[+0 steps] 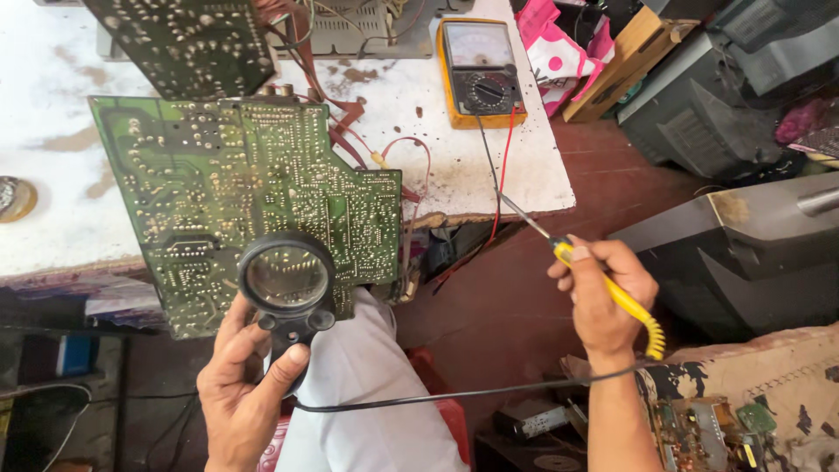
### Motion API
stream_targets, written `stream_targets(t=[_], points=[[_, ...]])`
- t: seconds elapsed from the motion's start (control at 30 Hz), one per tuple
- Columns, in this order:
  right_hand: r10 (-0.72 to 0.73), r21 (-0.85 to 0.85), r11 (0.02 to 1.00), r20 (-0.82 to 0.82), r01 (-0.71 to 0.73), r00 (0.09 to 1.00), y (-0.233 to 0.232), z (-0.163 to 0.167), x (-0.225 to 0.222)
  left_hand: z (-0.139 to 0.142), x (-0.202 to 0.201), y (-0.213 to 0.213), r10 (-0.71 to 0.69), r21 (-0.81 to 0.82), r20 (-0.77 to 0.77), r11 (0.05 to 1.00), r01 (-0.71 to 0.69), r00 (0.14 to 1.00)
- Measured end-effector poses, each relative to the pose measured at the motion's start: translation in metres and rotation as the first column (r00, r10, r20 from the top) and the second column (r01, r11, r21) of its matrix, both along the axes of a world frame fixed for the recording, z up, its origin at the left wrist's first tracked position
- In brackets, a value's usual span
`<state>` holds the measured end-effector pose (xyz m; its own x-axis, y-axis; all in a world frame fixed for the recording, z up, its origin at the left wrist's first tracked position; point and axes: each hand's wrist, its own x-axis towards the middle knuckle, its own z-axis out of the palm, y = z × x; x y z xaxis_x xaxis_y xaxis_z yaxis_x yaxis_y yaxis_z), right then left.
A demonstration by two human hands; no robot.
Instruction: The person holds a magnifying glass over a green circuit board and uses a yellow probe to touch various points on the board. They repeatedly move the magnifier and probe across different areas while seated at a cluttered workbench.
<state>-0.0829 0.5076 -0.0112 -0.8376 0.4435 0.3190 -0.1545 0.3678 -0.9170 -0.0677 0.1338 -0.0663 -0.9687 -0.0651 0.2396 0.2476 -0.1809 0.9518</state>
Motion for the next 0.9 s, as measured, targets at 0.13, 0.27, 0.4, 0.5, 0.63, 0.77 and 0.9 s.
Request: stream_targets(t=[0.13, 0.27, 0.4, 0.5, 0.63, 0.77, 0.9], points=[[-0.008, 0.083, 0.997, 0.035, 0.005, 0.999, -0.015, -0.003, -0.012, 0.002, 0.001, -0.001, 0.017, -0.024, 0.033, 1.000, -0.016, 0.999], [0.004, 0.186, 0.983, 0.035, -0.010, 0.999, -0.024, 0.000, -0.023, 0.004, 0.000, -0.001, 0.020, -0.058, 0.022, 0.998, -0.019, 1.000], [0.000, 0.209, 0.978, 0.027, -0.006, 1.000, -0.029, 0.002, -0.029, 0.006, 0.000, -0.002, 0.008, -0.033, 0.050, 0.999, -0.006, 0.999], [-0.005, 0.217, 0.976, 0.036, -0.003, 0.999, -0.031, 0.004, -0.031, 0.009, -0.001, -0.001, 0.005, -0.026, 0.060, 1.000, -0.004, 0.998], [0.004, 0.201, 0.979, 0.032, -0.010, 0.999, -0.032, 0.004, -0.031, 0.011, 0.000, 0.000, 0.010, -0.031, 0.054, 0.999, -0.008, 0.998], [0.026, 0.147, 0.989, 0.000, -0.025, 1.000, -0.029, 0.001, -0.024, 0.013, 0.000, -0.001, -0.002, -0.007, 0.038, 1.000, 0.002, 0.999], [-0.006, -0.219, 0.975, -0.116, -0.020, 0.993, -0.024, -0.010, -0.004, 0.007, 0.006, -0.011, 0.064, 0.017, -0.012, 0.998, -0.064, 0.998]])
